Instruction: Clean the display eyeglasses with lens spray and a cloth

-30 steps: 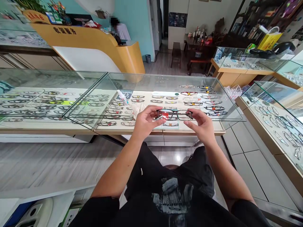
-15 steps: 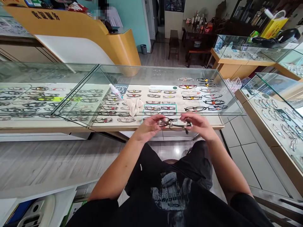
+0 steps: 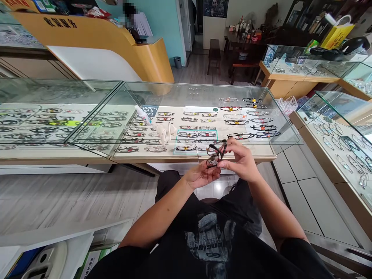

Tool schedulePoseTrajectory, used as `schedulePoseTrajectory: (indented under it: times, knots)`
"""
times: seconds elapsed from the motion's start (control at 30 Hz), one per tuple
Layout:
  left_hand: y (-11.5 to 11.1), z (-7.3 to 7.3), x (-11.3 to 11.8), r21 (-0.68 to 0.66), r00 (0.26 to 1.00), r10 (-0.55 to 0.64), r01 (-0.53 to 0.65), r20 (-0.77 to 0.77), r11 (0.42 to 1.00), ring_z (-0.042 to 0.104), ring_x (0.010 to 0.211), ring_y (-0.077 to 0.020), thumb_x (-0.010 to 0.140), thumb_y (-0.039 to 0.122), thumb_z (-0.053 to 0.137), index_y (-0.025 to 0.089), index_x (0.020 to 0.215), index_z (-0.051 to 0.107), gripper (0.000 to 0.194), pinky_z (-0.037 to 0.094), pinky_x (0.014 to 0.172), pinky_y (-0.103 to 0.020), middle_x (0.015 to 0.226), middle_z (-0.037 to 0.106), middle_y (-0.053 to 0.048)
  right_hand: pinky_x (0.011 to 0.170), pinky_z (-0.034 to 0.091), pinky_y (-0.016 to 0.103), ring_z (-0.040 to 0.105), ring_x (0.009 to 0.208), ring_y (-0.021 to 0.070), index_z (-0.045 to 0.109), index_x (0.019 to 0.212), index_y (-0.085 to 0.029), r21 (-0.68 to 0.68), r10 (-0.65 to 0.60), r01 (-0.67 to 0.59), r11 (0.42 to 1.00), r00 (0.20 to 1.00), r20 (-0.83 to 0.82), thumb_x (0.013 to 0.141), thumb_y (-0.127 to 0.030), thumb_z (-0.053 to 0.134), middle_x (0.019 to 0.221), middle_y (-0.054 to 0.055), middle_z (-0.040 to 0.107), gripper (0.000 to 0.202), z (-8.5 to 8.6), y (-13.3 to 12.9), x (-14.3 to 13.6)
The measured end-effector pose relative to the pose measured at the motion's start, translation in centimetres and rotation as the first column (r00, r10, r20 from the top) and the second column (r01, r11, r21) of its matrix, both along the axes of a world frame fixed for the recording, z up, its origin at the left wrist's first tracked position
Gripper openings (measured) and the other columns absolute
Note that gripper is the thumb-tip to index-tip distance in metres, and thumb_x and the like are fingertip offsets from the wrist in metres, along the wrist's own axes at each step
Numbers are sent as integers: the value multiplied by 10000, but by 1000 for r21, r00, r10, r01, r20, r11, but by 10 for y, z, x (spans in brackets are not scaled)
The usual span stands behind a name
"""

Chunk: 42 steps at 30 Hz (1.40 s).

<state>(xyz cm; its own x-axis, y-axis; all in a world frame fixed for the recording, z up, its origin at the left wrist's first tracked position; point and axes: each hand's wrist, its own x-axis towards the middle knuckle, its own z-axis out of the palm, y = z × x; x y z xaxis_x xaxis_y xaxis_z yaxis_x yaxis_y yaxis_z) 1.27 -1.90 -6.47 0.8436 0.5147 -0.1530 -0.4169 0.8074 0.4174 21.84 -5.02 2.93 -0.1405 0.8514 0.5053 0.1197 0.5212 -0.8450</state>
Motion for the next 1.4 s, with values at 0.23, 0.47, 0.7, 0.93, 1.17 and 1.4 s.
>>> schedulePoseTrajectory:
  times: [0.23, 0.47, 0.7, 0.93, 1.17, 1.4]
  knots:
    - [2, -11, 9, -54, 999, 8, -6, 47, 999, 727, 875, -141, 571, 418, 1092, 175, 1024, 787, 598, 550, 822, -269, 956, 786, -22, 852, 536, 411, 631, 903, 224, 847, 1081, -300, -52, 18, -18, 998, 1000, 4, 880, -452, 922, 952, 40, 696, 263, 2, -4, 0]
    - [1, -18, 19, -97, 999, -29, 33, 36, 995, 727, 887, -173, 693, 447, 1034, 168, 1001, 778, 489, 558, 824, -309, 950, 779, -45, 833, 510, 408, 601, 890, 225, 794, 970, -278, -107, 24, -24, 994, 1000, -3, 844, -483, 944, 926, 36, 685, 284, 2, -3, 3]
    - [-3, -13, 31, -142, 999, -29, 34, 39, 989, 684, 828, -139, 757, 487, 985, 148, 1061, 766, 506, 548, 778, -279, 986, 738, -57, 853, 510, 408, 623, 939, 218, 823, 1093, -306, -168, 138, -147, 975, 988, -67, 999, -437, 797, 1025, 49, 687, 163, 2, 4, 13]
    - [-2, -2, 42, -137, 995, -78, 86, 59, 987, 734, 934, -186, 849, 525, 904, 109, 1107, 780, 505, 553, 836, -286, 1149, 773, -123, 803, 487, 393, 596, 873, 214, 782, 980, -260, -129, 138, -123, 984, 984, 113, 1038, -492, 727, 936, 44, 661, 245, 21, 19, 22]
    - [8, 1, 21, -105, 991, -32, 19, -133, 994, 611, 692, -129, 1036, 456, 681, 129, 1136, 769, 354, 527, 736, -314, 870, 666, -41, 896, 433, 455, 600, 971, 298, 786, 982, -224, 275, -320, 172, 946, 629, 709, 1057, -360, 638, 1009, 104, 691, 215, 51, 87, 89]
    - [17, 8, -15, -100, 988, 100, -112, -120, 989, 480, 619, -87, 1025, 310, 668, 121, 1090, 735, 211, 511, 684, -275, 779, 488, 24, 841, 354, 411, 582, 1045, 316, 832, 1078, -181, 204, -229, 165, 965, 146, 963, 1052, -243, 593, 1113, 148, 723, 249, 16, 142, 129]
